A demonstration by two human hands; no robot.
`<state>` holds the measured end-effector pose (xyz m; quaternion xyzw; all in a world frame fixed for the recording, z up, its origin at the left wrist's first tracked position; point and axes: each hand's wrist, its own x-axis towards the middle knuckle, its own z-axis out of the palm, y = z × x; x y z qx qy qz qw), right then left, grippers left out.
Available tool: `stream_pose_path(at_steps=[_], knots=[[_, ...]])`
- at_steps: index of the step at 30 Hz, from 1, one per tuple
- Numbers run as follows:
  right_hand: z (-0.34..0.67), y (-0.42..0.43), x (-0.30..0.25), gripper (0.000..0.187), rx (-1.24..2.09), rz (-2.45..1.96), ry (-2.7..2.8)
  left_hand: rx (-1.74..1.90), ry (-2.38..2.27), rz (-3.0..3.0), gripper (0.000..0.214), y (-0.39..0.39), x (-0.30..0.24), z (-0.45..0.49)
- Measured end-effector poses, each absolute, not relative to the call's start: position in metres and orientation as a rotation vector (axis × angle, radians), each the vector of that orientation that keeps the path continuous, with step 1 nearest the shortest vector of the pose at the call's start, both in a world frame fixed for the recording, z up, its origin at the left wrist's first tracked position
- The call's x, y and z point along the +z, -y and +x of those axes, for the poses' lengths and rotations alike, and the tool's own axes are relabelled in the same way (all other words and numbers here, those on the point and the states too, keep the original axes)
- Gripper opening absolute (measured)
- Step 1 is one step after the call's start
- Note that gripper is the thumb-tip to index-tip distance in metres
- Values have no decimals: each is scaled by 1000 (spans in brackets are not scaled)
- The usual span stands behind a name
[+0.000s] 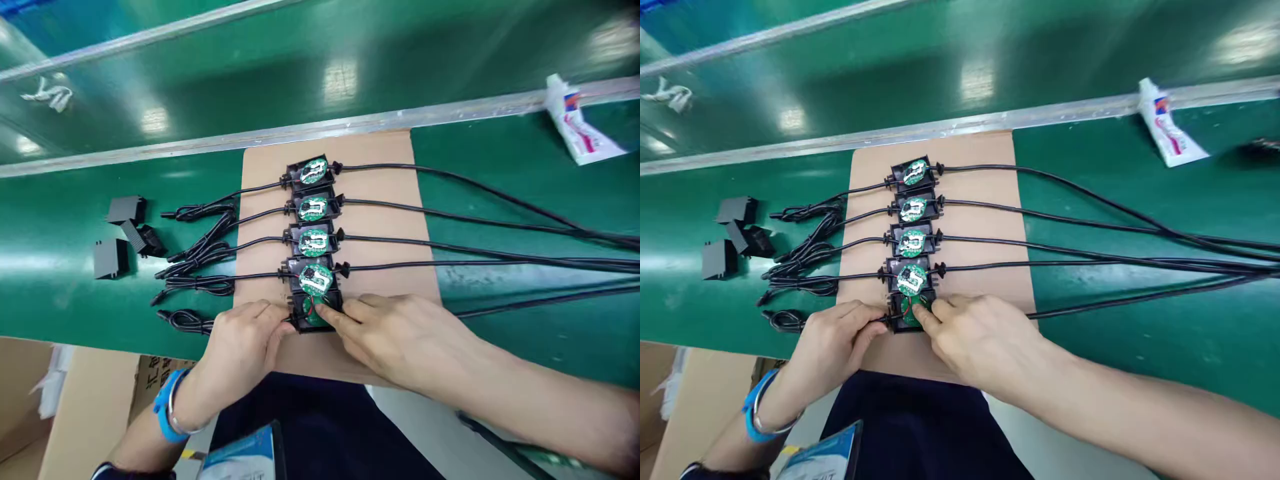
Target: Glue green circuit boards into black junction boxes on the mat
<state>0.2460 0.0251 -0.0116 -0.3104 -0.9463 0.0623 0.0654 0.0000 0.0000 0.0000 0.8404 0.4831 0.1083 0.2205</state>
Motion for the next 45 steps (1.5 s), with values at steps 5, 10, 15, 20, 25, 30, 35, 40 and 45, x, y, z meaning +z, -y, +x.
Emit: stream_pose_path(at_steps=[5,10,15,20,25,30,35,40,45], knots=[[246,-25,-10,30,265,-927,2816,318,-1346,2294,10,-3,0,-1],[247,-25,-15,32,328,-928,2771,340,-1337,2189,15,-12,-1,-3],[248,-20,-19,35,389,-932,2737,428,-1291,2171,9,-13,-3,-2],[248,-18,-22,34,423,-938,2705,512,-1357,2348,11,-2,-4,3],[249,-20,-23,35,463,-945,2708,136,-1380,2763,22,4,2,17],[248,-20,-22,34,453,-939,2719,-252,-1343,3038,23,4,10,31],[249,-18,-19,32,456,-962,2715,-29,-1381,2843,17,2,19,21],[263,-13,-15,48,706,-1028,2642,390,-1049,2719,21,4,2,20],[272,-9,-8,18,872,-1246,2513,357,-881,2771,29,3,-24,15]])
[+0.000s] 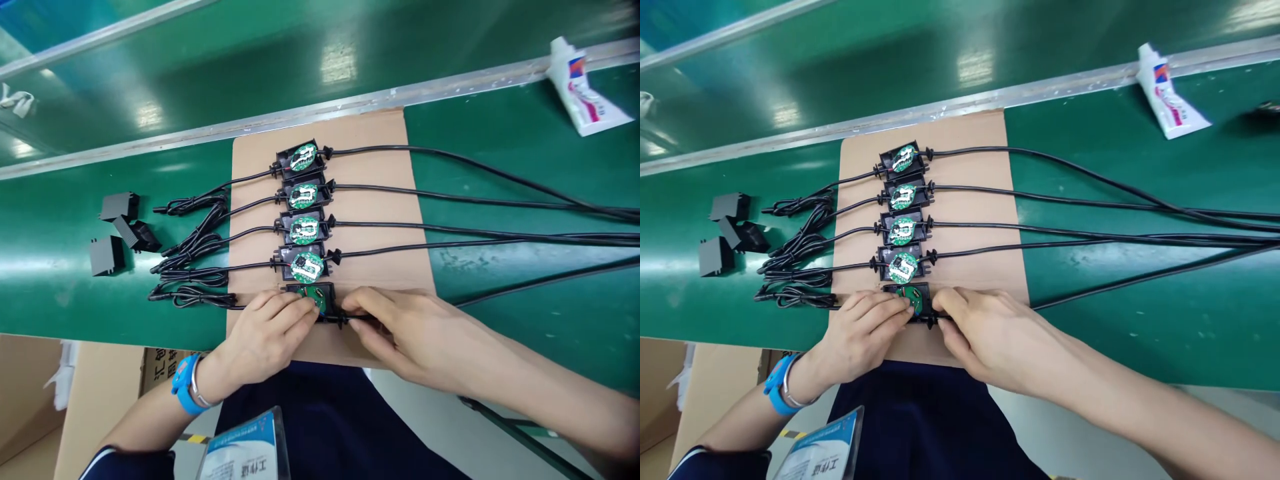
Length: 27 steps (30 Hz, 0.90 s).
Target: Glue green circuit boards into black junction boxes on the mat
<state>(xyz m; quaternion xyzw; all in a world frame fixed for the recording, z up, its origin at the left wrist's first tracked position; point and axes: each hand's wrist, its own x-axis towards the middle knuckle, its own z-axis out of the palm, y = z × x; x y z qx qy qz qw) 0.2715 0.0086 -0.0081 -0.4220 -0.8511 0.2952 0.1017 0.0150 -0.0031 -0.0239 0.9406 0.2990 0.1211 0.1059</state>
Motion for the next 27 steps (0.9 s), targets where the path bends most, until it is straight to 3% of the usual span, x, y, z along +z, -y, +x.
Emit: stream_pose_path(at_steps=[5,11,15,20,27], knots=[[267,-15,-7,20,1019,-1137,2489,349,-860,2752,19,1,-24,8],[255,-7,-33,11,422,-968,2321,373,-830,2718,20,-1,-19,8],[256,-7,-38,22,435,-1033,2380,334,-876,2735,23,-1,-18,9],[256,-16,-26,22,477,-1048,2602,248,-874,2776,48,0,-12,18],[246,-4,-28,22,75,-1096,2668,22,-979,2859,49,10,-11,30]])
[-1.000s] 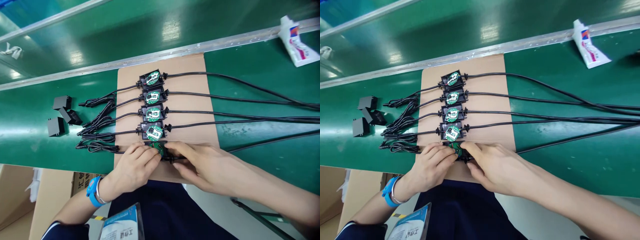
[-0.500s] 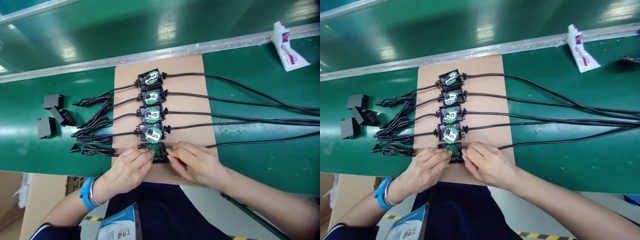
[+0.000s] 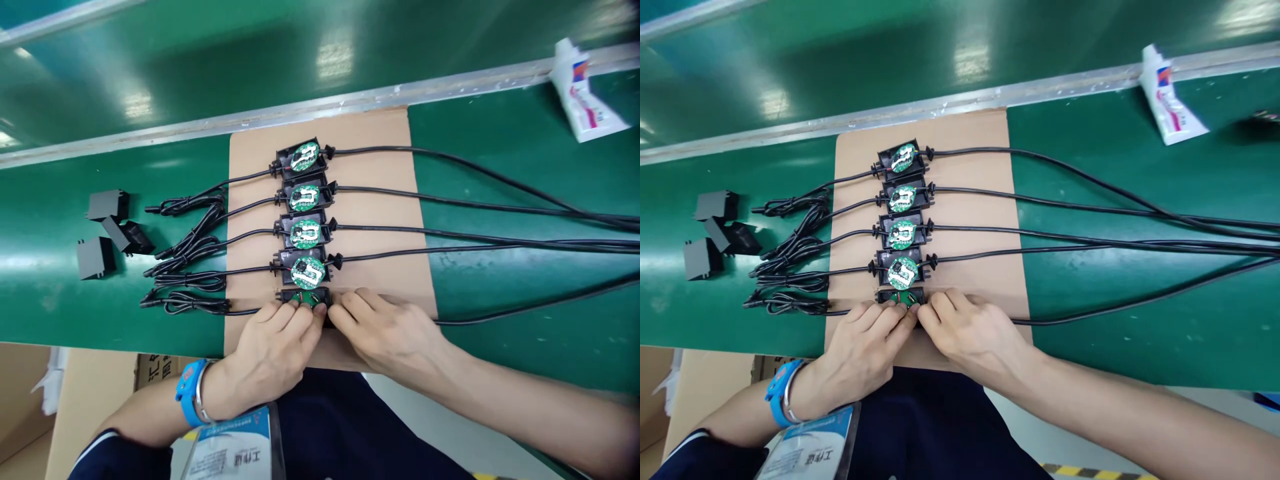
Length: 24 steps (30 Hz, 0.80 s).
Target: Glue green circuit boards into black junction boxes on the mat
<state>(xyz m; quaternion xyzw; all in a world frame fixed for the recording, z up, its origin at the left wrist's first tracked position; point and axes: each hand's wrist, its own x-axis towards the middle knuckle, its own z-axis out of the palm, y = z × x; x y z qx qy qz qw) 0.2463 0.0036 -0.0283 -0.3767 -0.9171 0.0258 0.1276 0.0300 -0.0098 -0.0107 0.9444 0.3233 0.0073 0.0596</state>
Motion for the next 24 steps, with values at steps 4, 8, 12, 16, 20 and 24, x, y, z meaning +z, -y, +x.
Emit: stream_pose_path(at_steps=[4,8,12,16,20,24], knots=[[257,-1,-35,20,165,-1124,2529,180,-1032,2862,54,14,-20,24],[264,-5,-37,20,411,-1128,2358,219,-1050,2872,56,19,-20,24],[260,-4,-41,21,443,-1069,2314,45,-1142,2921,53,27,-12,32],[257,-2,-45,22,406,-1059,2295,-6,-1133,2977,51,31,-6,36],[258,-1,-46,22,438,-1061,2271,-25,-1148,2996,49,33,-2,37],[258,-1,-46,20,442,-1046,2257,-39,-1151,3018,47,34,-1,42]])
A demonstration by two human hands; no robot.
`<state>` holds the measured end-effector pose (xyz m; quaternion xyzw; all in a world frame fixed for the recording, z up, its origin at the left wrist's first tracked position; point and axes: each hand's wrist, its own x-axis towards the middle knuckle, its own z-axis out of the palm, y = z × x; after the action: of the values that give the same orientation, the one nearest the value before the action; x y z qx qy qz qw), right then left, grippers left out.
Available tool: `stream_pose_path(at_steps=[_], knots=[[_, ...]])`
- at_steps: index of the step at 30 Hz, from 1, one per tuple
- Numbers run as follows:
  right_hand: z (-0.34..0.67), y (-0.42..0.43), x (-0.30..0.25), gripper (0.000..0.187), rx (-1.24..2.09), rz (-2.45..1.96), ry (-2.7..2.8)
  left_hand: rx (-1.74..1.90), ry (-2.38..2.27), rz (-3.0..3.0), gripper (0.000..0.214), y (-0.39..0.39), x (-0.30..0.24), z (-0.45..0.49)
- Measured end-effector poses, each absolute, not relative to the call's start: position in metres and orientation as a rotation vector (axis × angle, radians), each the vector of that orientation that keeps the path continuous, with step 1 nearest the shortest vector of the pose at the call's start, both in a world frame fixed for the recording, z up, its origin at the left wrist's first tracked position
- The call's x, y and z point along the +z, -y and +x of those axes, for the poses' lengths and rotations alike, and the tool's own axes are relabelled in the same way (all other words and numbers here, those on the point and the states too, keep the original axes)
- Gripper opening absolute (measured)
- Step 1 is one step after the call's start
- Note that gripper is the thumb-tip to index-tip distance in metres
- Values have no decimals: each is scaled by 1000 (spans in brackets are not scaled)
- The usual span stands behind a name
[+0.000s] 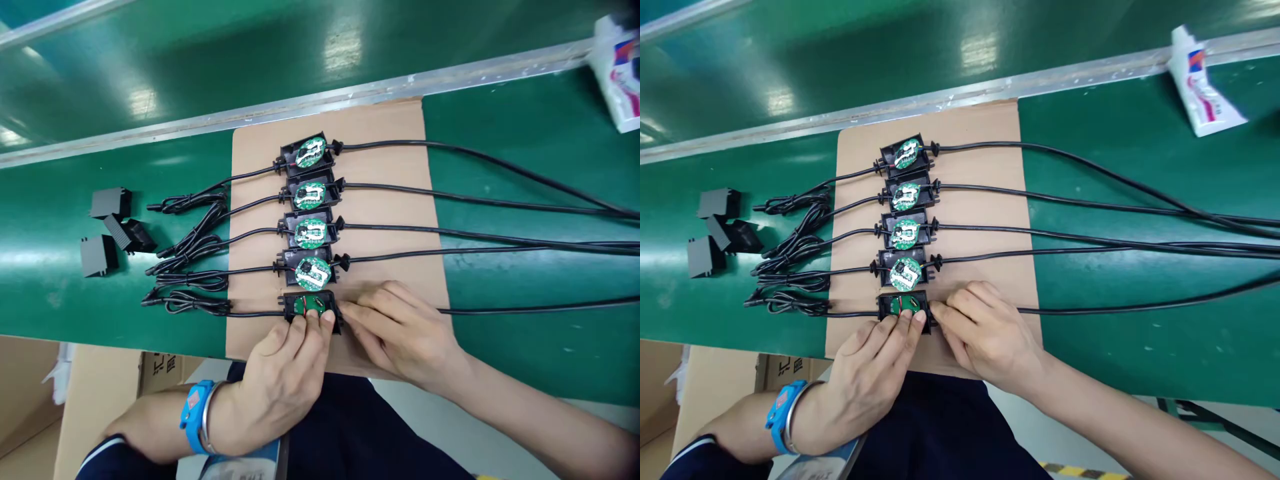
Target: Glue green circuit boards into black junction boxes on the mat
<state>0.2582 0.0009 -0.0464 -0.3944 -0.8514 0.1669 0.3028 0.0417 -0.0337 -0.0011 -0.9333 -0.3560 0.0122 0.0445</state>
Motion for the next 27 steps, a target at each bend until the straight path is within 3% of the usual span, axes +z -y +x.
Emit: stream_pose_path(at_steps=[5,8,11,17,21,27], knots=[[257,1,-49,16,436,-1045,2272,-141,1150,-2960,46,30,1,36],[259,5,-45,14,457,-1030,2290,-544,1305,-3118,42,19,15,16],[265,1,-36,17,525,-977,2319,-810,1585,-2905,36,-2,26,-7],[280,-36,-37,27,165,-1142,2380,-274,1649,-2882,21,-46,2,-16],[282,-48,-50,15,179,-1151,2407,-230,1598,-2913,4,-54,-7,-11],[285,-38,-29,17,245,-983,2391,-360,1673,-3082,13,-49,11,-17]])
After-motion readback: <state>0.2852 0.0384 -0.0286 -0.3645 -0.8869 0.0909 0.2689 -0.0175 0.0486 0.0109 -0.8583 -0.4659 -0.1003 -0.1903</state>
